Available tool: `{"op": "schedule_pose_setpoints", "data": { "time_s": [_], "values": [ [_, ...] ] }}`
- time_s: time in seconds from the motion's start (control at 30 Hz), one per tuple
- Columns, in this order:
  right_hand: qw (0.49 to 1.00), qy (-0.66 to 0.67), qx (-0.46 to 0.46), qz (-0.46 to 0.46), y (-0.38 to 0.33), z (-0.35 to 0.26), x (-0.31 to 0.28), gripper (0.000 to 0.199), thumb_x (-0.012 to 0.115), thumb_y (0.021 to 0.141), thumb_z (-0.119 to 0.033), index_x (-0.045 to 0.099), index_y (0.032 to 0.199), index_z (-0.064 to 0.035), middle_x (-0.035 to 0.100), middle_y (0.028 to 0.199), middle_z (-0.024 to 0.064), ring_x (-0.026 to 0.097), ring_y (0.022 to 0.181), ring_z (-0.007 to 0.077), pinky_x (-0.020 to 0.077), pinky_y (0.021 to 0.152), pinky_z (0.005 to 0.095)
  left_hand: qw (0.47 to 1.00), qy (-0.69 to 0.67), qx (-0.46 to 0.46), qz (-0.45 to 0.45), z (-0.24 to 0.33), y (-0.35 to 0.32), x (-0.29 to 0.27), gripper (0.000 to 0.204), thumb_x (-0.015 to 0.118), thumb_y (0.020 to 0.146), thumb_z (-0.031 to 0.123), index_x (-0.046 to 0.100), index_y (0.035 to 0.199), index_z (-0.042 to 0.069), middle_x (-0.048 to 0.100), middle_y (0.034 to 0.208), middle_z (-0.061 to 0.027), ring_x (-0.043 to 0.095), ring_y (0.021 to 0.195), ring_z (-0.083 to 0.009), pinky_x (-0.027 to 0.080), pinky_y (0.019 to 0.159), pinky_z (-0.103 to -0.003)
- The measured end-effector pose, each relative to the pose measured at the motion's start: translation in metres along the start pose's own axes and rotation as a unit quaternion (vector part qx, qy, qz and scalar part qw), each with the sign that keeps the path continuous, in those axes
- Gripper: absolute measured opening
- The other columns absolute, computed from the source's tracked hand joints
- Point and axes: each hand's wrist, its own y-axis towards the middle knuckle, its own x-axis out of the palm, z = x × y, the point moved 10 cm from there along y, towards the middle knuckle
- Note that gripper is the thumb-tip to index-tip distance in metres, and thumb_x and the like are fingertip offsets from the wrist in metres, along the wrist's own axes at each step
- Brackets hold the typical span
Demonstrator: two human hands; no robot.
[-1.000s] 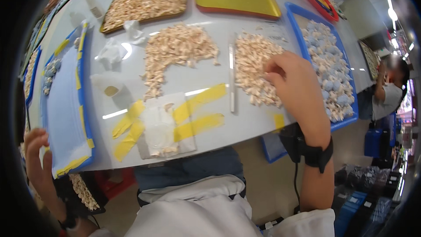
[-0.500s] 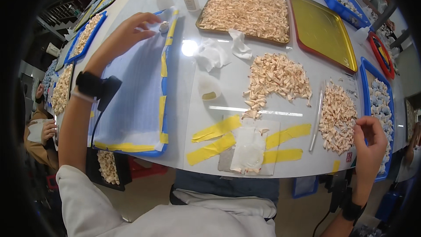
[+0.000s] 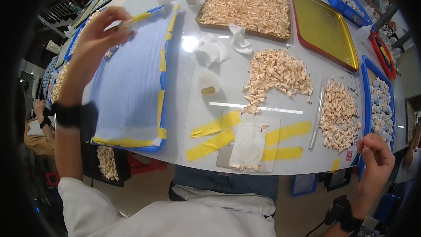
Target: The person assembles small decorative figures by hand, picking up small white petal-like pieces and attaching them to a central figurine head. They repeatedly dip the pieces into a small container of liquid adhesive before placing them onto the figurine, working one piece at a time.
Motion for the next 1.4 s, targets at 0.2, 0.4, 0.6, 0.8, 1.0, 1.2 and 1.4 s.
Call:
{"op": "schedule_pose_setpoints", "data": {
  "time_s": [0.2,0.4,0.6,0.8,1.0,1.2,1.4],
  "values": [
    [0.995,0.099,0.018,-0.023,-0.011,-0.006,0.019,0.027,0.07,0.075,-0.017,0.049,0.086,-0.0036,0.052,0.076,0.0042,0.049,0.068,0.0116,0.0401,0.063,0.0233,0.959,-0.277,-0.057,0.028,0.041,-0.1,0.071,0.036,0.062,0.083,0.028,0.042,0.099,0.002,0.05,0.09,-0.0119,0.058,0.063,-0.0123,0.043,0.043,-0.014],
    [0.994,0.093,-0.027,-0.056,-0.017,-0.035,0.062,0.017,0.066,0.076,-0.008,0.052,0.082,-0.0007,0.054,0.075,0.0056,0.051,0.065,0.0119,0.042,0.062,0.0228,0.875,-0.462,-0.137,0.041,0.01,-0.143,0.148,0.038,0.066,0.079,0.022,0.042,0.099,0.001,0.051,0.093,-0.0131,0.058,0.068,-0.0196,0.045,0.049,-0.02],
    [0.992,0.091,-0.018,-0.082,-0.023,-0.051,0.097,0.011,0.062,0.075,0.003,0.055,0.084,0.002,0.059,0.079,0.0072,0.056,0.07,0.0114,0.0444,0.067,0.0215,0.827,-0.527,-0.188,0.058,0.012,-0.15,0.189,0.043,0.069,0.075,0.015,0.041,0.104,0.0,0.053,0.098,-0.0158,0.06,0.074,-0.0209,0.049,0.057,-0.022],
    [0.979,0.008,-0.073,-0.19,-0.023,-0.077,0.148,0.014,0.064,0.073,0.001,0.053,0.083,0.0022,0.054,0.079,0.0066,0.051,0.072,0.0144,0.04,0.067,0.0243,0.871,-0.474,-0.119,0.043,0.006,-0.146,0.196,0.045,0.069,0.075,0.024,0.045,0.104,-0.001,0.053,0.099,-0.0176,0.056,0.067,-0.0165,0.046,0.054,-0.022],
    [0.935,-0.16,-0.212,-0.237,-0.026,-0.106,0.185,0.016,0.065,0.059,0.006,0.056,0.071,0.0006,0.05,0.071,0.0067,0.049,0.068,0.0167,0.0367,0.062,0.025,0.851,-0.49,-0.177,0.067,0.008,-0.149,0.205,0.041,0.067,0.077,0.023,0.048,0.103,-0.003,0.053,0.099,-0.0185,0.058,0.068,-0.017,0.046,0.054,-0.021],
    [0.91,-0.229,-0.233,-0.255,-0.026,-0.119,0.201,0.018,0.063,0.054,0.008,0.056,0.068,-0.0005,0.048,0.069,0.0065,0.047,0.064,0.0174,0.0357,0.058,0.0258,0.892,-0.45,-0.035,-0.024,0.016,-0.14,0.201,0.041,0.068,0.076,0.021,0.05,0.103,-0.003,0.052,0.106,-0.0216,0.061,0.073,-0.0198,0.049,0.056,-0.023],
    [0.915,-0.183,-0.243,-0.263,-0.027,-0.124,0.194,0.017,0.066,0.056,0.005,0.056,0.067,-0.0035,0.046,0.067,0.0052,0.044,0.061,0.0138,0.0327,0.054,0.0237,0.879,-0.469,-0.08,-0.001,0.023,-0.139,0.203,0.044,0.073,0.071,0.02,0.052,0.102,-0.003,0.052,0.104,-0.0207,0.061,0.075,-0.0209,0.05,0.06,-0.023]
  ]
}}
